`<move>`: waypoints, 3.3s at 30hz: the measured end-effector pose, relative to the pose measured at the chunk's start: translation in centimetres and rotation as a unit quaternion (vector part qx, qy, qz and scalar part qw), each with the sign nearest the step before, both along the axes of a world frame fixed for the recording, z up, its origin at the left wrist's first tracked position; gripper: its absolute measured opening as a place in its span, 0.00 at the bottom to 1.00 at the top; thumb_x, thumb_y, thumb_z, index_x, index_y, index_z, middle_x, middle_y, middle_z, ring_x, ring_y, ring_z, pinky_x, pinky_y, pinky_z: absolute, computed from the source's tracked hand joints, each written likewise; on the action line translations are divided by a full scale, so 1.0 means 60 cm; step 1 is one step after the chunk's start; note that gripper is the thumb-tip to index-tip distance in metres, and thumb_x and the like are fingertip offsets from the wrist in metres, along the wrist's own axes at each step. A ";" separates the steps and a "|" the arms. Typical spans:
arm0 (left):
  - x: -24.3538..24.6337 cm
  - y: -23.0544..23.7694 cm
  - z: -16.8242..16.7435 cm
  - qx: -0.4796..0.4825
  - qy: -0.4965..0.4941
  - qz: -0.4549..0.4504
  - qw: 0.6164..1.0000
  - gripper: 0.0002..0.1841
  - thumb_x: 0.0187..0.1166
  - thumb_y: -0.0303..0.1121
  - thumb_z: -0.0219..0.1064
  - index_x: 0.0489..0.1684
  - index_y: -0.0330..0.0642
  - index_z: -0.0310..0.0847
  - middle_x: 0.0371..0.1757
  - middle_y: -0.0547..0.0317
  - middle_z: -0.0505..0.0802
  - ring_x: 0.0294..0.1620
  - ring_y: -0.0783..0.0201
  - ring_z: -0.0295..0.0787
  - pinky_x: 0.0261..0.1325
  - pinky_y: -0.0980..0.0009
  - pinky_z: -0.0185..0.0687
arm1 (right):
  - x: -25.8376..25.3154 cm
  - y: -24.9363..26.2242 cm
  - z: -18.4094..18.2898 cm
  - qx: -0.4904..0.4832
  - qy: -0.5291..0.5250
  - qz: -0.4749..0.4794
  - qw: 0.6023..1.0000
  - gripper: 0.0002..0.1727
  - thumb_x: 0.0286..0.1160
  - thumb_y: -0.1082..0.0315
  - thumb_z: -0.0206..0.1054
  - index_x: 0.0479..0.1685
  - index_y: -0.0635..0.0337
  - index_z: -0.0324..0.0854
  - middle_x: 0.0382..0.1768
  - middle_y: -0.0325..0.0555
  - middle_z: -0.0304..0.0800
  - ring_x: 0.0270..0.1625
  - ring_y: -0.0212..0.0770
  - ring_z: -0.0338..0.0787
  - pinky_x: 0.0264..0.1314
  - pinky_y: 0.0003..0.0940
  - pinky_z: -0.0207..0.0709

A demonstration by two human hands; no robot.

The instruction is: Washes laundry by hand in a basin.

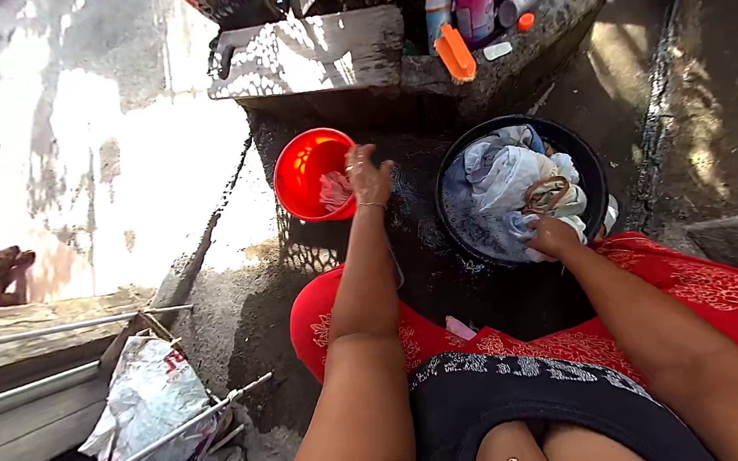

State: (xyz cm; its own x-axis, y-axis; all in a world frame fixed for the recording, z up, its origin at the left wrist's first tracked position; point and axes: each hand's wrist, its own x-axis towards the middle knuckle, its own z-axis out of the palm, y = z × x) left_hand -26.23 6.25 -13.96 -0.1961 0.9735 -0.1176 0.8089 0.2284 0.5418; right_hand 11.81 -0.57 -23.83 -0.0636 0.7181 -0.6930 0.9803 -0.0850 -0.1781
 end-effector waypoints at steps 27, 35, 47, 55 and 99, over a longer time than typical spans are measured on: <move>0.304 -0.031 -0.192 -0.282 -0.067 -0.396 0.871 0.42 0.70 0.37 0.82 0.87 0.41 0.67 0.80 0.32 0.77 0.78 0.35 0.77 0.79 0.38 0.73 | 0.050 0.065 -0.030 -0.041 0.085 0.059 0.994 0.25 0.67 0.52 0.80 0.59 0.58 0.90 0.67 0.71 0.82 0.76 0.76 0.74 0.68 0.80 0.68; 0.350 -0.034 -0.334 -0.400 0.039 -0.317 0.859 0.56 0.65 0.40 0.84 0.97 0.54 0.48 0.96 0.42 0.53 0.82 0.30 0.70 0.73 0.32 0.76 | 0.037 0.053 -0.198 -0.153 0.179 -0.091 0.968 0.47 0.69 0.52 0.81 0.90 0.50 0.64 0.79 0.66 0.76 0.82 0.67 0.74 0.83 0.70 0.62; 0.385 0.021 -0.333 -0.526 0.113 -0.374 0.755 0.35 0.84 0.37 0.65 0.88 0.27 0.59 0.89 0.28 0.65 0.91 0.32 0.55 0.87 0.32 0.51 | 0.000 0.033 -0.226 -0.243 -0.003 -0.091 0.966 0.33 0.87 0.64 0.61 0.87 0.72 0.61 0.86 0.70 0.64 0.90 0.67 0.62 0.89 0.67 0.54; 0.339 0.046 -0.277 -0.407 -0.005 -0.354 0.842 0.28 0.74 0.34 0.77 0.71 0.29 0.79 0.71 0.28 0.85 0.76 0.33 0.79 0.79 0.35 0.69 | 0.005 0.121 -0.052 -0.152 0.148 0.016 0.977 0.29 0.76 0.65 0.74 0.71 0.76 0.77 0.69 0.76 0.80 0.76 0.73 0.77 0.79 0.71 0.63; 0.375 0.003 -0.358 -0.498 0.144 -0.377 0.767 0.31 0.86 0.40 0.62 0.87 0.35 0.66 0.89 0.31 0.66 0.93 0.30 0.49 0.87 0.24 0.38 | 0.005 0.044 -0.177 -0.201 -0.009 -0.098 0.975 0.27 0.88 0.68 0.54 0.83 0.70 0.67 0.78 0.77 0.71 0.80 0.77 0.72 0.76 0.75 0.66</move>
